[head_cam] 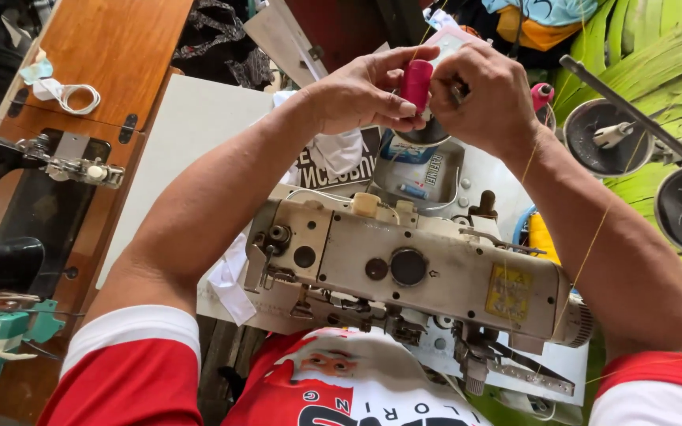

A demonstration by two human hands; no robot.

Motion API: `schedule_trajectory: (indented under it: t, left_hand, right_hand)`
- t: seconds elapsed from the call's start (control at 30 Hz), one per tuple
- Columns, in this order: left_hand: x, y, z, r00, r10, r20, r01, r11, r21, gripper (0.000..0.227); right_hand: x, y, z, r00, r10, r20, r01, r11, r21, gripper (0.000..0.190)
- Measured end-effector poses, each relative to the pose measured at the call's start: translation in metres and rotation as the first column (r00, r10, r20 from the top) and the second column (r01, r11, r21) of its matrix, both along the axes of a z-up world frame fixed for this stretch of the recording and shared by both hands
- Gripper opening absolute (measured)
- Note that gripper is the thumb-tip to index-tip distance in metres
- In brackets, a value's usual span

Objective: The person threads a sewing machine by placing yellow and pink thread spools on the machine's spool holders, then guides the thread through the machine's tension discs and guides. The person uses both hands to pull and align the thread through the machine's threading path.

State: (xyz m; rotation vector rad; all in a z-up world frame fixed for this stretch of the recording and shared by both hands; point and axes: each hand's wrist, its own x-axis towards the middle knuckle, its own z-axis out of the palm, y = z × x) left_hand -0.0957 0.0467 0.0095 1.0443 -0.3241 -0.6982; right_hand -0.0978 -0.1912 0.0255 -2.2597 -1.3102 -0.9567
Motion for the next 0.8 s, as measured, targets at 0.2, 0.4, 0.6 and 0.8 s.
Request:
schedule_trajectory:
  t: [0.2, 0.4, 0.6, 0.8]
  left_hand:
    - [-0.004, 0.005, 0.008, 0.997, -0.055, 0.052, 0.057, 0.998, -0.025, 0.091]
    - [-0.004, 0.009, 0.012, 1.0, -0.003, 0.029, 0.002, 0.999, 0.035, 0.089]
    - [-0.002, 0.009, 0.011, 0.988, 0.028, 0.149, -0.038, 0.997, 0.063, 0.084]
    - [-0.001, 0.006, 0.027, 0.736, -0.037, 0.675, -0.367, 0.817, 0.445, 0.075]
  right_hand:
    - [-0.003, -0.006, 0.005, 0.827, 0.128, -0.548, 0.051, 0.952, 0.301, 0.013]
    - [-0.003, -0.003, 0.012, 0.6, 0.414, -0.685, 0.085, 0.818, 0.568, 0.021]
    - [-0.006, 0.008, 0.006, 0.567, 0.292, -0.77, 0.134, 0.89, 0.436, 0.03]
    - [-0.005, 0.016, 0.012, 0.239, 0.225, -0.945, 0.281, 0.915, 0.289, 0.03]
